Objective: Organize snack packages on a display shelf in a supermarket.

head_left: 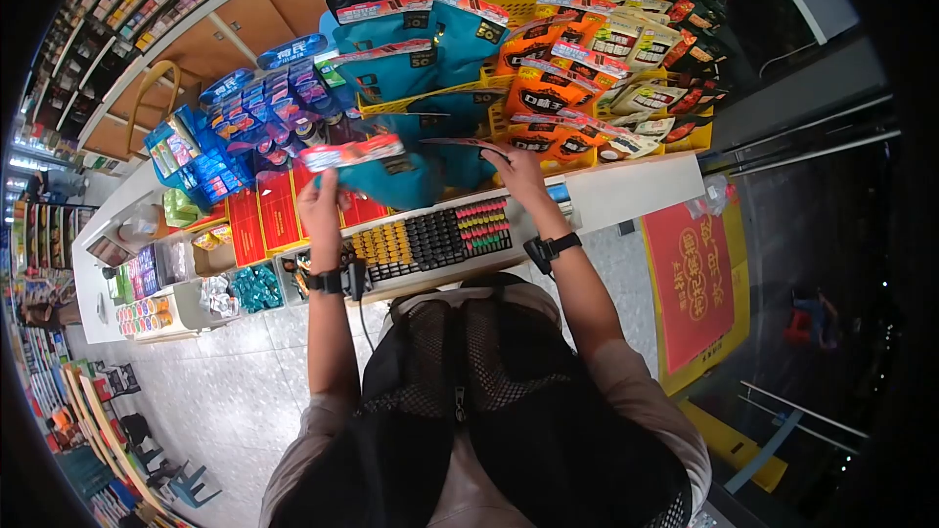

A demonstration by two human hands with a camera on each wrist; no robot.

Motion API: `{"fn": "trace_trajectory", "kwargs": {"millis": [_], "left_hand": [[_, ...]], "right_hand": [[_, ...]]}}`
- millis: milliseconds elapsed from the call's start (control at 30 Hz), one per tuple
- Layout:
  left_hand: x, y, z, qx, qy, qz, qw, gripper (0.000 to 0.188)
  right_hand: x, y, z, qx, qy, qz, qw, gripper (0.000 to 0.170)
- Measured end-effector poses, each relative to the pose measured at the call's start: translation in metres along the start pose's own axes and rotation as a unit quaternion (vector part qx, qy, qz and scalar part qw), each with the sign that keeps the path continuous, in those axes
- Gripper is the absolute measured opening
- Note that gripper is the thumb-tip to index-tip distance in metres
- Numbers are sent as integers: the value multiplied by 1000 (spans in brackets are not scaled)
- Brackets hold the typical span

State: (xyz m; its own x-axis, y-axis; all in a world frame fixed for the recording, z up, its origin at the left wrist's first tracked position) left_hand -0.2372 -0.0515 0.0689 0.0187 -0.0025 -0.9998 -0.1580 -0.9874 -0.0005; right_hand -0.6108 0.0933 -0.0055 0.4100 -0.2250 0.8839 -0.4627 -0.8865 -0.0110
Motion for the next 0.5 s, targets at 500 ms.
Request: {"fn": "trace_trajectory", "kwargs": {"millis": [500], "left_hand": [[-27,-29,-94,-78,-6,18,997,36]], "right_hand": [[64,-13,71,135,-4,35,990,45]]}}
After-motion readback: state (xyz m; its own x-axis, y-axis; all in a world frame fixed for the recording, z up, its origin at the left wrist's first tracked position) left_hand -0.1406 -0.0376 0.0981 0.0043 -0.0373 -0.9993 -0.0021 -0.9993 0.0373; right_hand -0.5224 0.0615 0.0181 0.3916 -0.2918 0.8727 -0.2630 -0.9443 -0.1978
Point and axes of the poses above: each hand's wrist, its own y-axis towards the middle knuckle, its own z-axis out of the palm, x = y × z, the point moved 8 cm from there along y, towards the middle knuckle, and after that the axes turned 8 degrees about y, right-handed, at the moved point
